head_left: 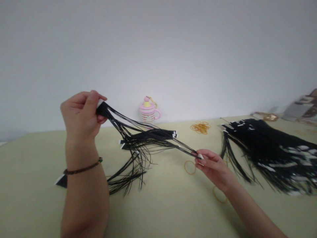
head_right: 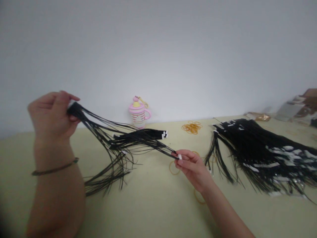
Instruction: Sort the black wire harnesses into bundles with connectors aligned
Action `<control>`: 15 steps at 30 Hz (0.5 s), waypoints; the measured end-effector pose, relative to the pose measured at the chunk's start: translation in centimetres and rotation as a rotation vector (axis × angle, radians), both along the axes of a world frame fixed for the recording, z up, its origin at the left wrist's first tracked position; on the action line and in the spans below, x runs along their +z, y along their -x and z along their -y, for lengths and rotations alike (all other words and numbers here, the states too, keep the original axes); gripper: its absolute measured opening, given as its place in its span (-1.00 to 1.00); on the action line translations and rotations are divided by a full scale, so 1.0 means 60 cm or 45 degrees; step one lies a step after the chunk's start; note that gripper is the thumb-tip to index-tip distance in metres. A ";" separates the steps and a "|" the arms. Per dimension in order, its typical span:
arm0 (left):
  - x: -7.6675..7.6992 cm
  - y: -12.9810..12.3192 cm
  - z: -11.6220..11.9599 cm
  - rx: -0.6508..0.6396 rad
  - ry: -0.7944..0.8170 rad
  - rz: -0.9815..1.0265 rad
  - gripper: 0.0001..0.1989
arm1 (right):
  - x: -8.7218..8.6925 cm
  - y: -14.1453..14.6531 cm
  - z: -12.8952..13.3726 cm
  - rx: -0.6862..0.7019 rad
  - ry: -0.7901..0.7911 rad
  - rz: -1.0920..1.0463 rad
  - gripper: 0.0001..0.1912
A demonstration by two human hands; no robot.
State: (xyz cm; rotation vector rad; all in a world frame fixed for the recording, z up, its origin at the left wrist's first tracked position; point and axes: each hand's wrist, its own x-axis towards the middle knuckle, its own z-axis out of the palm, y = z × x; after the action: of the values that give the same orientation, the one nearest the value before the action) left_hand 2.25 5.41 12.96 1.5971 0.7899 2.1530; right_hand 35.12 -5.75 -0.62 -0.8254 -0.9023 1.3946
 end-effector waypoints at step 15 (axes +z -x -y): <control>-0.012 0.007 -0.015 0.082 0.190 -0.161 -0.90 | 0.000 -0.008 -0.008 -0.037 0.007 -0.149 -0.80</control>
State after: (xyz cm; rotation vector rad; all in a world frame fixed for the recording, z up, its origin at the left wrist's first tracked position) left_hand 1.81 6.32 12.25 1.6635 1.0289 1.9986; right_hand 35.58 -5.28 -0.64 -0.7501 -0.7943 1.4055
